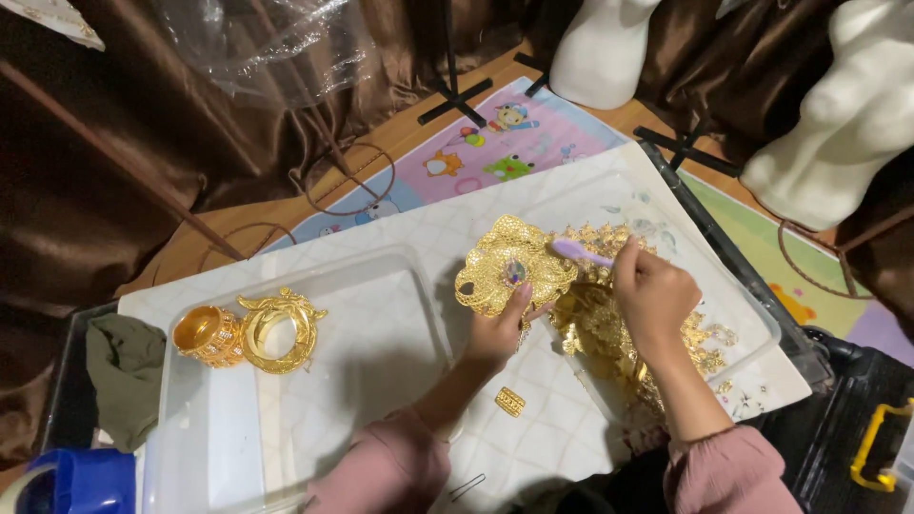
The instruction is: Cleaning an intricate gold bridal headpiece using a small brush
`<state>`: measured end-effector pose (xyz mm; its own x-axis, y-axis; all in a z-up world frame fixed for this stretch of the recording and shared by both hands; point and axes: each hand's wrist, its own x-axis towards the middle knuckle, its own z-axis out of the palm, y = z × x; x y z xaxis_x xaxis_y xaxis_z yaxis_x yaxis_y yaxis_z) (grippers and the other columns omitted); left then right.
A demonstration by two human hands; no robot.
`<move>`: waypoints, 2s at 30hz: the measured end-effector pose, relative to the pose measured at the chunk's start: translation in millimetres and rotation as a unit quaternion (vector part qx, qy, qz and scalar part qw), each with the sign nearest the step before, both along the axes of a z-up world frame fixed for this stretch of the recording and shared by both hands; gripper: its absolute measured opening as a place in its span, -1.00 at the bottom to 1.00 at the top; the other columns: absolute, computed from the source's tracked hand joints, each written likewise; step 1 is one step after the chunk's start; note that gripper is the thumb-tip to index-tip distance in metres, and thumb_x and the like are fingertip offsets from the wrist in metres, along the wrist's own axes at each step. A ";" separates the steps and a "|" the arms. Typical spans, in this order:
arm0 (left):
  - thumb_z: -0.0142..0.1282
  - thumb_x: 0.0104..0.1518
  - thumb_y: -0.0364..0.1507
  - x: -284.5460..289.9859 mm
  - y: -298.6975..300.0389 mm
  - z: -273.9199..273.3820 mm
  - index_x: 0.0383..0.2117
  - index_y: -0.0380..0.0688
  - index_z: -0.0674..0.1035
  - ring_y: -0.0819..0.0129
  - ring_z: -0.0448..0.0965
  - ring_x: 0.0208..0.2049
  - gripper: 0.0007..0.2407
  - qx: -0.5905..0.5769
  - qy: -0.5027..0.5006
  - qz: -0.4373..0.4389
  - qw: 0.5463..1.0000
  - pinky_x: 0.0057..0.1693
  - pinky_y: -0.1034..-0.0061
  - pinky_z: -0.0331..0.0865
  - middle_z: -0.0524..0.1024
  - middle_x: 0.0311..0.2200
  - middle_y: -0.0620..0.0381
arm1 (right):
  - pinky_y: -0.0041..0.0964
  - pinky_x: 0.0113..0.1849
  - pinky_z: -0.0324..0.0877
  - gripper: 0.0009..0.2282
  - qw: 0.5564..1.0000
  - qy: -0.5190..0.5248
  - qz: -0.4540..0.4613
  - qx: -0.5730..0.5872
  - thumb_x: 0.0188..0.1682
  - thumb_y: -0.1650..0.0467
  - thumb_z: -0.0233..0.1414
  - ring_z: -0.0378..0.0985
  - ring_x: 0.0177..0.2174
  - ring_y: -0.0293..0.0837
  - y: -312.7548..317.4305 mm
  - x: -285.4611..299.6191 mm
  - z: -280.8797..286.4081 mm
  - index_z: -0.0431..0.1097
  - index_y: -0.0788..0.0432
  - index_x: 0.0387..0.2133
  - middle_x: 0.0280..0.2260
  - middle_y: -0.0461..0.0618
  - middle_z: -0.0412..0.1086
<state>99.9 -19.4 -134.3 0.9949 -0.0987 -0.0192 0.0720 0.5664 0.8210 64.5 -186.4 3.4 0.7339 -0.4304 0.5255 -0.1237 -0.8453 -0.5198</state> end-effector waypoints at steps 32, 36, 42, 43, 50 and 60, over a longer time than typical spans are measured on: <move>0.11 0.22 -0.37 -20.5 27.1 100.0 0.03 -0.69 0.32 0.10 0.55 -0.02 -0.53 0.117 -0.108 -0.038 0.987 0.18 0.21 0.01 0.50 -0.08 -0.36 | -0.29 -0.52 0.18 -0.44 0.995 0.088 -0.022 0.041 0.13 0.16 -0.08 0.28 -0.78 -0.02 -1.4 11.6 -29.4 0.25 0.03 -0.95 -0.95 -0.09 0.12; -0.01 0.25 -0.64 -20.0 28.6 80.8 0.11 -0.35 0.34 0.32 0.61 -0.20 -0.70 0.027 -0.179 -0.062 0.982 -0.09 0.47 0.66 0.52 -0.15 -0.05 | -0.17 -0.50 0.21 -0.42 0.991 0.101 -0.074 0.039 0.13 0.17 -0.10 0.33 -0.74 0.14 -8.0 5.0 -15.2 0.16 0.08 -0.95 -0.93 -0.01 0.07; 0.04 0.25 -0.56 -19.6 32.7 87.7 -0.11 -0.35 0.54 0.47 0.57 -0.46 -0.85 0.171 -0.219 -0.013 0.961 -0.37 0.72 0.46 0.58 -0.35 0.11 | -0.37 -0.54 0.08 -0.42 0.998 0.059 0.003 0.023 0.18 0.29 -0.10 0.14 -0.84 -0.13 -10.2 17.5 -38.1 0.12 0.02 -0.97 -0.98 -0.15 0.00; 0.04 0.25 -0.56 -19.5 33.7 87.6 -0.11 -0.35 0.54 0.47 0.57 -0.46 -0.85 0.172 -0.214 -0.013 0.962 -0.37 0.72 0.46 0.58 -0.35 0.11 | -0.37 -0.54 0.08 -0.42 0.998 0.064 0.004 0.025 0.18 0.29 -0.10 0.14 -0.84 -0.13 -7.3 13.6 -32.3 0.12 0.02 -0.97 -0.98 -0.15 0.00; 0.02 0.24 -0.61 -17.9 33.8 82.4 -0.07 -0.47 0.47 0.32 0.65 -0.32 -0.81 0.168 -0.244 -0.021 0.955 -0.20 0.67 0.60 0.57 -0.28 -0.05 | -0.45 -0.62 -0.05 -0.40 0.998 0.020 0.058 -0.026 0.21 0.32 -0.11 0.04 -0.88 -0.21 0.1 7.8 -15.8 0.11 -0.02 -0.98 -0.99 -0.18 -0.03; 0.01 0.23 -0.65 -12.6 33.0 75.6 0.00 -0.48 0.42 0.24 0.63 -0.15 -0.77 0.131 -0.259 -0.041 0.956 0.00 0.56 0.60 0.54 -0.15 -0.12 | -0.50 -0.61 -0.04 -0.43 0.999 -0.001 0.040 -0.012 0.27 0.39 -0.12 0.08 -0.84 -0.23 0.5 8.3 -8.4 0.19 0.00 -0.89 -0.93 -0.21 0.05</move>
<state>87.2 13.5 -58.7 0.8673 -0.2353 0.4386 -0.3471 0.3456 0.8718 72.8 -185.9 -5.0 0.7645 -0.3583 0.5359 -0.0544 -0.8642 -0.5002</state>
